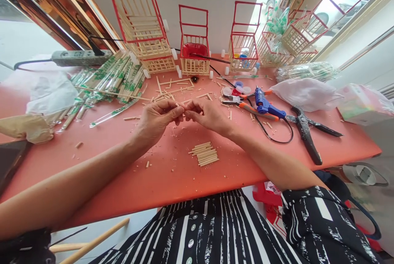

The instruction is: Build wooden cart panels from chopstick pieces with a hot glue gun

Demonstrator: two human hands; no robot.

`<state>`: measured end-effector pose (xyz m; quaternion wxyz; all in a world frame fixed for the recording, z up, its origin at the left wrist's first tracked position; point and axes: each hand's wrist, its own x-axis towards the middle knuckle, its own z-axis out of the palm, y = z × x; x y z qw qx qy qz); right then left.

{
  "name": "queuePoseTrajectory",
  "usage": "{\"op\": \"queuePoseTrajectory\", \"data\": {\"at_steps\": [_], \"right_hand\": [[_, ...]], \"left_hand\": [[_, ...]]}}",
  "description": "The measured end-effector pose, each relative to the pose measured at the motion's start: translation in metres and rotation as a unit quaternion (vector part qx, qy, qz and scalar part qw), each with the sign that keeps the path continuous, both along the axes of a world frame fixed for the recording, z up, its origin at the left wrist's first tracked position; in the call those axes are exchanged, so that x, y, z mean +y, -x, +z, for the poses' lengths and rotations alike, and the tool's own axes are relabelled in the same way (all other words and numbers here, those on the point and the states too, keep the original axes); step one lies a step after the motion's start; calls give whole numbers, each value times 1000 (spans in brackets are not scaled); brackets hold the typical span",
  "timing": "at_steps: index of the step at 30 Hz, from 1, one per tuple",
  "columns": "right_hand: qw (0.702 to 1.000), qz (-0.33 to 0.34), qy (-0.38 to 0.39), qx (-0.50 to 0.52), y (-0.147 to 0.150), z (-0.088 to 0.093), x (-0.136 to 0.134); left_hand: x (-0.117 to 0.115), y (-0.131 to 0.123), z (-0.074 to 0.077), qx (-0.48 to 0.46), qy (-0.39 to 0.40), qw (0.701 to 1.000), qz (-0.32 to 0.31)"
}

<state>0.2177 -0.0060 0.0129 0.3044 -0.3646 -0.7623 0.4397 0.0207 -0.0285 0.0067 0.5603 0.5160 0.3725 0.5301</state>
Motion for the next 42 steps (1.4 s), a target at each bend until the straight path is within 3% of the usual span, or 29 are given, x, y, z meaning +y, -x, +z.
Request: {"op": "queuePoseTrajectory", "data": {"at_steps": [6, 14, 18, 23, 29, 35, 42], "right_hand": [[989, -1, -64, -134, 3, 1, -10], [956, -101, -230, -153, -1, 9, -13], [959, -68, -207, -180, 2, 18, -22], [968, -49, -195, -152, 3, 27, -27], [965, -68, -212, -142, -3, 25, -19], [949, -95, -245, -171, -4, 23, -20], [947, -69, -237, -207, -3, 21, -25]], "left_hand": [[4, 1, -2, -21, -24, 999, 28], [-6, -4, 3, 23, -6, 997, -76], [-11, -9, 4, 45, -9, 991, -129], [-14, -10, 6, 54, -37, 988, -140], [-15, -4, 10, 128, -65, 977, -155], [-14, -3, 1, 143, -119, 973, -136], [-11, -3, -8, 162, -83, 971, -152]]}}
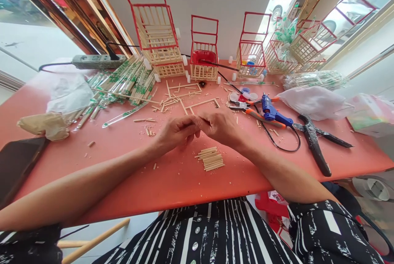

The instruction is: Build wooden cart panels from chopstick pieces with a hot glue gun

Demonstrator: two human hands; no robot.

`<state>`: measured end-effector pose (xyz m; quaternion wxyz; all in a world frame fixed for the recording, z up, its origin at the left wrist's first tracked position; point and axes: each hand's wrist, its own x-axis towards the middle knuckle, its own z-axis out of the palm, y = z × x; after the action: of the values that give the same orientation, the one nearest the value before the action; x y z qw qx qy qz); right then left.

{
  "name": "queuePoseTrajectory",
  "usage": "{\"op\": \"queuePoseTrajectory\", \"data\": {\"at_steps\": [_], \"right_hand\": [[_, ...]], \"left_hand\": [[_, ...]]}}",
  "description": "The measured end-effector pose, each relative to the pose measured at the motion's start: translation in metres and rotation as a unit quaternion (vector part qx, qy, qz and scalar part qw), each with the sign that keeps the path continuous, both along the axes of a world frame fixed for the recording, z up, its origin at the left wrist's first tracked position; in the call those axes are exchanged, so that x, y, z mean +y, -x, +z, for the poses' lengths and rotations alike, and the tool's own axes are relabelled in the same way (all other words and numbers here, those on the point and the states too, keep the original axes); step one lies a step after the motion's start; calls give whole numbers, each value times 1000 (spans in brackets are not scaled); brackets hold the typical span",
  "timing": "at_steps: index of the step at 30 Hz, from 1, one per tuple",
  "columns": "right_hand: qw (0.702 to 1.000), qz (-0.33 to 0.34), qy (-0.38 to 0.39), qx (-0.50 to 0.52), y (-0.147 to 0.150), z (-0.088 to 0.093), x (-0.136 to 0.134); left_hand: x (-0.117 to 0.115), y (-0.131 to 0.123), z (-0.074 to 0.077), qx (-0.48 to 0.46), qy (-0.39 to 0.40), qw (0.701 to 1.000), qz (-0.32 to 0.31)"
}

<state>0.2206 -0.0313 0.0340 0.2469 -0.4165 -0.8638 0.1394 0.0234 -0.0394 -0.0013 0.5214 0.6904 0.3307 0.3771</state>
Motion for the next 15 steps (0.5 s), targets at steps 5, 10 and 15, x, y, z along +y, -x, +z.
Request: {"op": "queuePoseTrajectory", "data": {"at_steps": [5, 10, 15], "right_hand": [[997, -28, -63, -28, -11, 28, 0], [973, -201, -73, -84, -62, 90, 10], [895, -315, 58, -311, -159, 87, 10]], "left_hand": [[1, 0, -2, 7, -57, 998, -16], [3, -1, -11, -12, -78, 997, -19], [5, 0, -11, -8, -83, 997, -2]]}}
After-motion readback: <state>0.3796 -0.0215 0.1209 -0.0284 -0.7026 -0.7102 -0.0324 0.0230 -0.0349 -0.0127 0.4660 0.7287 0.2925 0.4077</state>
